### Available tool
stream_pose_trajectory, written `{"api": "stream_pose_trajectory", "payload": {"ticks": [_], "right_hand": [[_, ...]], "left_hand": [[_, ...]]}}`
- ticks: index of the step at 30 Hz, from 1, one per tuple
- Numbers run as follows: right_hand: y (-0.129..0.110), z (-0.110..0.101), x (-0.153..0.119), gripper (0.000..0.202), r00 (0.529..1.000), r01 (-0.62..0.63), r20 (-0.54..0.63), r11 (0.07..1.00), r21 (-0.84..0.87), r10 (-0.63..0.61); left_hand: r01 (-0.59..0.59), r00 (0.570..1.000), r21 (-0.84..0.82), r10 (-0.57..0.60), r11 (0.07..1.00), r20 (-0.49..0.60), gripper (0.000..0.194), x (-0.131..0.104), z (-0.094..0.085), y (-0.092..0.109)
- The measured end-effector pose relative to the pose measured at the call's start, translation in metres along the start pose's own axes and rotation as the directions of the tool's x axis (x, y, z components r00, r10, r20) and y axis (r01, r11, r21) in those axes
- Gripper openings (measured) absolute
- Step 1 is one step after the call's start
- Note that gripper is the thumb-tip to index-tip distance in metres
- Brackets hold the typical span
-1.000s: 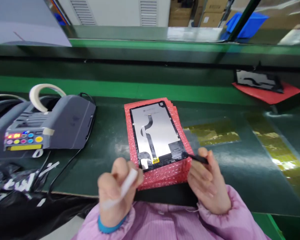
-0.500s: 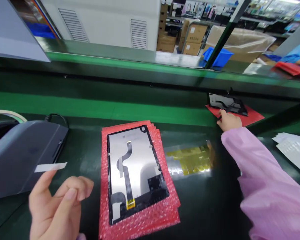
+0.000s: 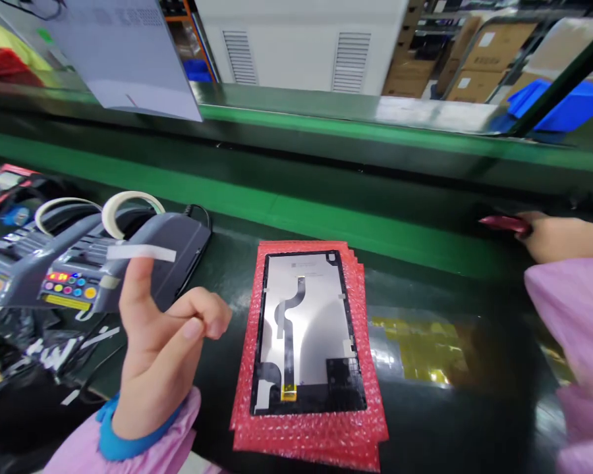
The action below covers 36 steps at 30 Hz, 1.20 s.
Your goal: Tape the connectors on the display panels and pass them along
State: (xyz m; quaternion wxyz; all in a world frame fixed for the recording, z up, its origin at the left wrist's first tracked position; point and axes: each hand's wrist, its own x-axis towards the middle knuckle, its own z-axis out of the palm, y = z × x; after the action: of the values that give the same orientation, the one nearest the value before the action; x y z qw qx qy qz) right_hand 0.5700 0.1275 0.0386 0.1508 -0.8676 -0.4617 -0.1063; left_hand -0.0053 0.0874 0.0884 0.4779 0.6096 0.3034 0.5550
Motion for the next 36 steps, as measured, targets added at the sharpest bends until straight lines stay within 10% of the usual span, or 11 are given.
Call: {"api": "stream_pose_trajectory", "payload": {"ticks": [3,6,12,17,22,25,30,36], "right_hand": [[-0.038,-0.045,-0.015,0.039,0.994,0.043,-0.088,0.985,-0.165,-0.058],[-0.075,-0.091,-0.036,0.036,0.969,0.147,-0.209,0.987,0.070,-0.129],[-0.143,-0.128,-0.133,0.032,0.836,0.489,-0.500,0.717,0.496,-0.224],[-0.180,-0.112,-0.250,0.025,0.598,0.794,-0.603,0.287,0.537,-0.528],[-0.177,-0.105,-0.297,0.015,0.681,0.543,-0.200,0.302,0.783,-0.705],[-0.163,-0.106,-0.286,0.057,0.643,0.248,0.061,0.283,0.926,-0.763],[-0.168,-0.109,-0.239,0.041,0.900,0.180,-0.044,0.276,0.944,-0.433],[-0.206,-0.129,-0.194,0.045,0.864,0.422,-0.152,0.527,0.738,-0.480]], "left_hand": [[0.055,0.982,-0.073,-0.040,0.996,0.182,0.075,0.011,0.016,0.002],[0.337,0.917,-0.252,-0.256,0.907,0.305,0.105,0.023,0.049,0.002],[0.724,0.658,-0.583,-0.620,0.368,0.426,0.076,0.029,0.093,-0.004],[0.602,0.714,-0.728,-0.629,0.327,0.308,0.074,0.012,0.072,-0.019],[0.571,0.731,-0.663,-0.668,0.484,0.141,0.063,-0.002,0.036,-0.028],[0.563,0.722,-0.646,-0.688,0.516,0.080,0.095,-0.007,0.022,-0.025],[0.596,0.719,-0.574,-0.691,0.561,0.071,0.114,-0.011,0.015,-0.024],[0.613,0.779,-0.397,-0.607,0.683,0.157,0.128,-0.012,0.016,-0.032]]}}
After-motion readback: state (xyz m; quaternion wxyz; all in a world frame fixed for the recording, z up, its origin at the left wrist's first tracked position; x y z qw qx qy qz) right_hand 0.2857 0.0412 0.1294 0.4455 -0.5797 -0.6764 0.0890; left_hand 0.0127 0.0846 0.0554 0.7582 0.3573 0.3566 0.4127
